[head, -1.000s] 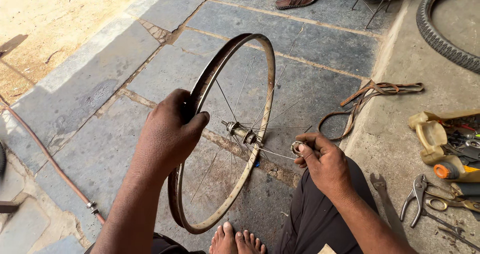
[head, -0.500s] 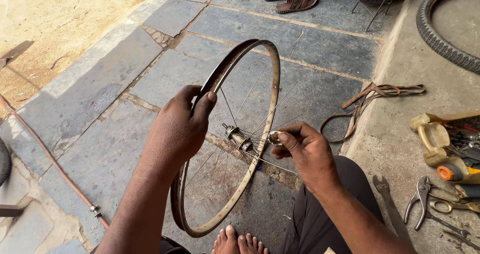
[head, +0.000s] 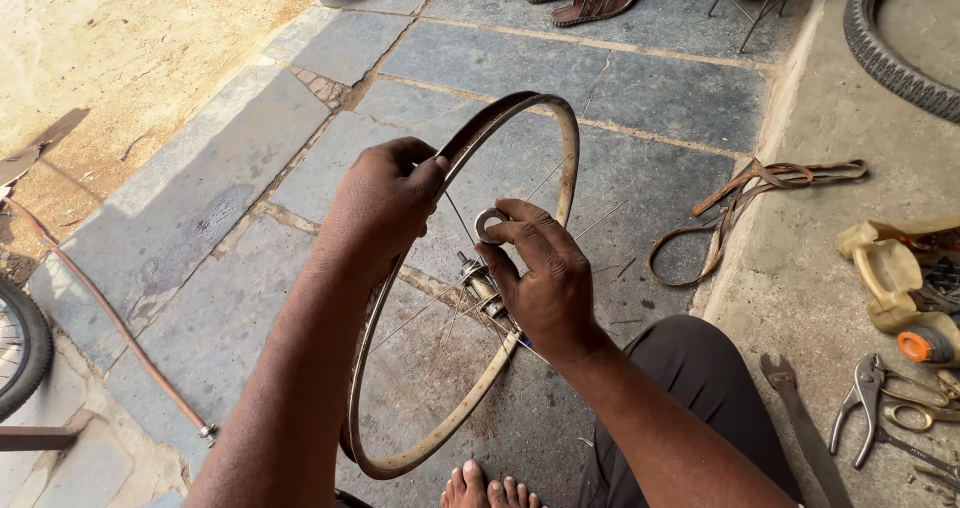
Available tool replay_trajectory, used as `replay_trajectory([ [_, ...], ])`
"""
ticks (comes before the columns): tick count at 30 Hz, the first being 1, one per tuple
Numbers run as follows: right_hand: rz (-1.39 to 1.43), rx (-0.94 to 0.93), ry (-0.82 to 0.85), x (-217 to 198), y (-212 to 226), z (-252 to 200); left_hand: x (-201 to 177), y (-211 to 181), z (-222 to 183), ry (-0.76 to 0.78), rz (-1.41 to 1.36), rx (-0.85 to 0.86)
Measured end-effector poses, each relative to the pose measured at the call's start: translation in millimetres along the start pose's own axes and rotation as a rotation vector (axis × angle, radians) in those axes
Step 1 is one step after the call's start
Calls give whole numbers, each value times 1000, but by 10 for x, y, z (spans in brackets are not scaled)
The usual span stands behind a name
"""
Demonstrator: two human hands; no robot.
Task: The person threads spokes through the hub of a bicycle rim and then places small nuts onto the ends of the spokes by hand.
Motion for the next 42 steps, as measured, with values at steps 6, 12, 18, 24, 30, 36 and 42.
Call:
replay_trajectory([
  [6,-21,-40,-10,114,-42,-12,4,149,4,-29,-26,25],
  [12,-162,-69,12,111,-62,-22,42,191,90,-124,11,81],
  [18,-135,-41,4,94,-58,-16,65,219,126,-209,11,167],
  [24,-11,51,2,160,-85,-8,71,183,99,-167,-3,129],
  [30,-109,-52,2,168,-76,-21,87,177,95,-193,4,177],
  [36,-155,-82,15,230,-144,-86,73,132,84,-164,12,143],
  [42,-134,-57,20,249,-306,-212,70,110,59,-125,-1,96],
])
Point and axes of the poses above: each hand's wrist, its own z-axis towards the middle knuckle, its own x-axis out of the palm, y = z × x, the point moved 3 cm from there along z, towards the middle knuckle, and after that the axes turned 9 degrees about z, right-handed, at the moved point
